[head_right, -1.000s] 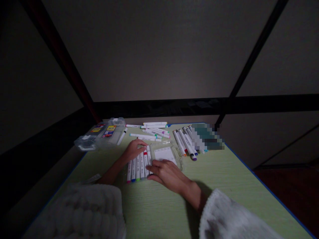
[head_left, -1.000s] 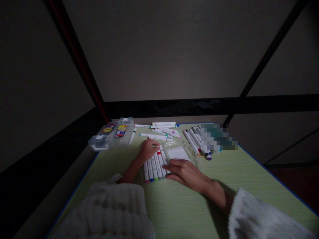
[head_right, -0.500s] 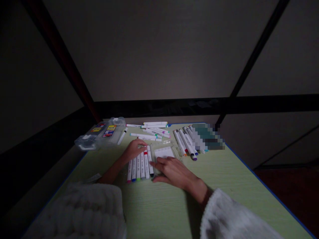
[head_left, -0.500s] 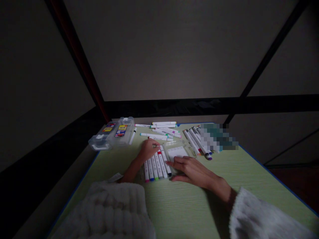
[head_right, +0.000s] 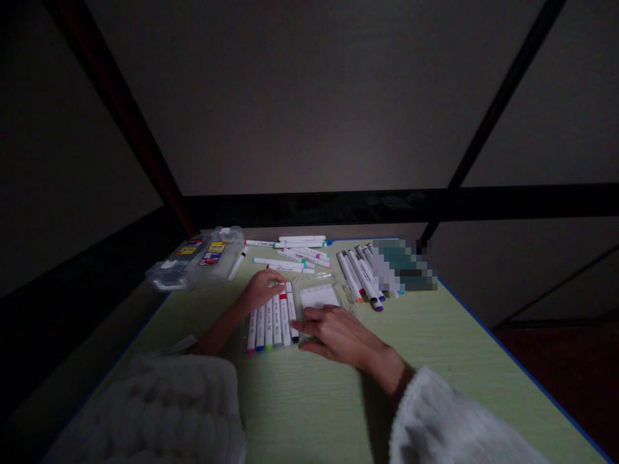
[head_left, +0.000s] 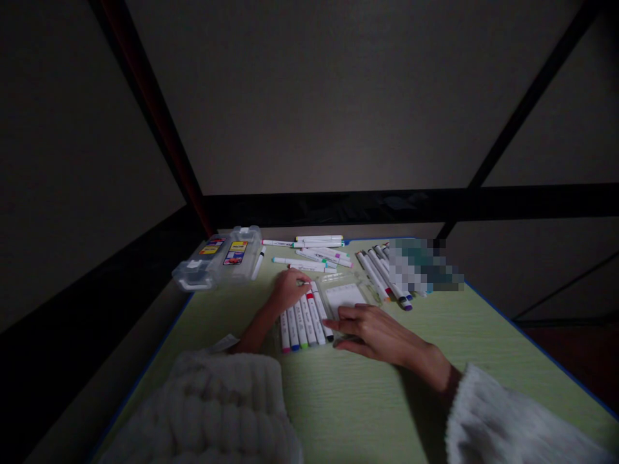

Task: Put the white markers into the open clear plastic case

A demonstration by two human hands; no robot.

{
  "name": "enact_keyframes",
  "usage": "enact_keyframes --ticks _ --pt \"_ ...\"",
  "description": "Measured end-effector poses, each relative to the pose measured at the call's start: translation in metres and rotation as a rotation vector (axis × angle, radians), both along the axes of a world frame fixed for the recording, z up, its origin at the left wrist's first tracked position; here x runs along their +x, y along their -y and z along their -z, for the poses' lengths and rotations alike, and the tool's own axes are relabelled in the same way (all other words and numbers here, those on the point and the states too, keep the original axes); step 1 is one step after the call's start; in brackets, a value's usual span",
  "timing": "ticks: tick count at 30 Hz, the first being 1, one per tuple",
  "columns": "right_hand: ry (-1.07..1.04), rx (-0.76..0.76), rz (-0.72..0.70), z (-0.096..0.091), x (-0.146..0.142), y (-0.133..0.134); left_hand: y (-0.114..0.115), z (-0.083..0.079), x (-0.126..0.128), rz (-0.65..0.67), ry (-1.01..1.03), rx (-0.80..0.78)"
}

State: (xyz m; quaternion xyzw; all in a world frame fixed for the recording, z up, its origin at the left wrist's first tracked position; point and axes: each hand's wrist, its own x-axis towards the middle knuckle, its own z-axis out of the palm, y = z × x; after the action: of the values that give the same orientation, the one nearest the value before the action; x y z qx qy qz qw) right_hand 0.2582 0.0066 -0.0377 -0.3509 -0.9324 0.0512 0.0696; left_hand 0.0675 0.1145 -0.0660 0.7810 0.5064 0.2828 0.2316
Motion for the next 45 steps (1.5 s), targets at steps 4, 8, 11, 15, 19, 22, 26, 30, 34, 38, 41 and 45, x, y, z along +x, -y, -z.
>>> enact_keyframes --ticks 4,8,11,15,19,22,26,30,34,38,41,45 --pt "0.0 0.011 -0.007 0.0014 -0.0003 -0.0003 0.0007 -0.0009 -0.0003 0.012 -0.007 0.003" --pt "-0.017 0.014 -0.007 0.0027 0.0001 -0.0007 0.0019 -0.0028 0.0 0.01 -0.015 0.009" --pt "-0.03 -0.002 -0.006 0.0029 0.0001 -0.0012 0.0025 -0.0041 0.0008 0.013 -0.028 0.012" --pt "-0.022 -0.024 -0.004 0.0019 -0.0003 -0.0012 0.0025 -0.0041 0.0015 0.01 -0.044 0.01" --pt "-0.037 -0.03 0.002 0.0016 -0.0006 -0.0006 0.0021 -0.0026 0.0012 0.007 -0.034 0.002" --pt "-0.058 -0.036 0.001 0.0022 -0.0006 -0.0003 0.0023 -0.0024 0.0007 0.006 -0.028 -0.003" --pt "-0.075 -0.04 0.004 0.0024 -0.001 -0.0004 0.0026 -0.0034 -0.0001 0.008 -0.039 -0.002" --pt "-0.081 -0.043 0.009 0.0011 -0.0018 -0.0001 0.0022 -0.0033 -0.0005 0.011 -0.039 0.007" --pt "-0.076 -0.059 0.016 -0.0004 -0.0023 0.0004 0.0012 -0.0022 -0.0007 0.026 -0.028 0.016" --pt "-0.058 -0.069 0.023 -0.001 -0.0024 0.0002 0.0002 -0.0007 -0.0012 0.029 -0.032 0.025" --pt "-0.056 -0.077 0.024 -0.0007 -0.0024 0.0 -0.0004 0.0007 -0.0014 0.028 -0.029 0.031" --pt "-0.058 -0.082 0.026 0.0003 -0.0024 0.0 -0.0007 0.0018 -0.0015 0.03 -0.033 0.024"
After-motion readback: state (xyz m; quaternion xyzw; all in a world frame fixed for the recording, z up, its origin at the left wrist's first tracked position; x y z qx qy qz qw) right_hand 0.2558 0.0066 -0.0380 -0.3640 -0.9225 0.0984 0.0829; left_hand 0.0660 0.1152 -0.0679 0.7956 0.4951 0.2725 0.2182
